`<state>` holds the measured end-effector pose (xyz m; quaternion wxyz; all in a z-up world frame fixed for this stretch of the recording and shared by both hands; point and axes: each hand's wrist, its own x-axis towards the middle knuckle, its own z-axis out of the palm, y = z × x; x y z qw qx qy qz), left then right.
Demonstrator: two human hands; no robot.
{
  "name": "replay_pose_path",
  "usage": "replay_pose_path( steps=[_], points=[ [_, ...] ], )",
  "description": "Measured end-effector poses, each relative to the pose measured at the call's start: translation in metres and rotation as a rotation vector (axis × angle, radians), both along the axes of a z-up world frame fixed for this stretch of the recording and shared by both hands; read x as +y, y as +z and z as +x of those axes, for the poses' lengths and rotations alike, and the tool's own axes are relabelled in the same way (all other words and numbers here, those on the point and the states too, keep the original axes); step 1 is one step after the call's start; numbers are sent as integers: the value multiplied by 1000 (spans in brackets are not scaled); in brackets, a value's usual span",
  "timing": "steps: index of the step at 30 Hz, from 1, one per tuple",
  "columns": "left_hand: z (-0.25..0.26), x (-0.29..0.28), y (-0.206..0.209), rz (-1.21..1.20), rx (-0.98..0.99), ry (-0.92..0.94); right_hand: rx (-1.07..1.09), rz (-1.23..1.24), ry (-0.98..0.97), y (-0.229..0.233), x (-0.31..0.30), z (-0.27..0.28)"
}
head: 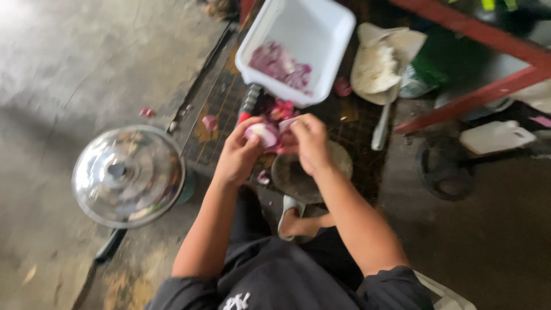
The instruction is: The person peels the outer layers of red onions and slices them into thin pieces on a wooden cutting board using a red-handled knife. The sliced onions are then transferred into a white plastic container.
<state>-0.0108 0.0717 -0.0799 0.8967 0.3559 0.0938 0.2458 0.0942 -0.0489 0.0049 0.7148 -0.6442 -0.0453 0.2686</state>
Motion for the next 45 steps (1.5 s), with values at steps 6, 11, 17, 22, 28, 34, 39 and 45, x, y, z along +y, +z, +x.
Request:
replay_pose_path(
  steps=[6, 11, 17, 22, 28, 34, 39, 45],
  points=[
    [1, 7, 40, 130, 197, 17, -5, 18, 170, 7, -3, -1],
    [27, 15, 40, 348, 271, 29, -55, 62, 152, -23, 1, 21],
    [42, 20, 53, 574, 368, -7, -326, -81, 187, 0, -2, 21],
    [39, 22, 64, 607, 388, 1, -469, -222, 273, 2, 0, 25],
    [36, 23, 68, 677, 424, -29, -873, -286, 242, 4, 2, 22],
    [39, 26, 41, 788, 436, 48, -1191, -272, 256, 10, 5, 19],
    [33, 27, 42, 482, 232, -88, -1221, -211, 297, 8, 3, 24],
    [20, 40, 51, 520, 203, -108, -1176, -173, 492, 26, 2, 19]
  ],
)
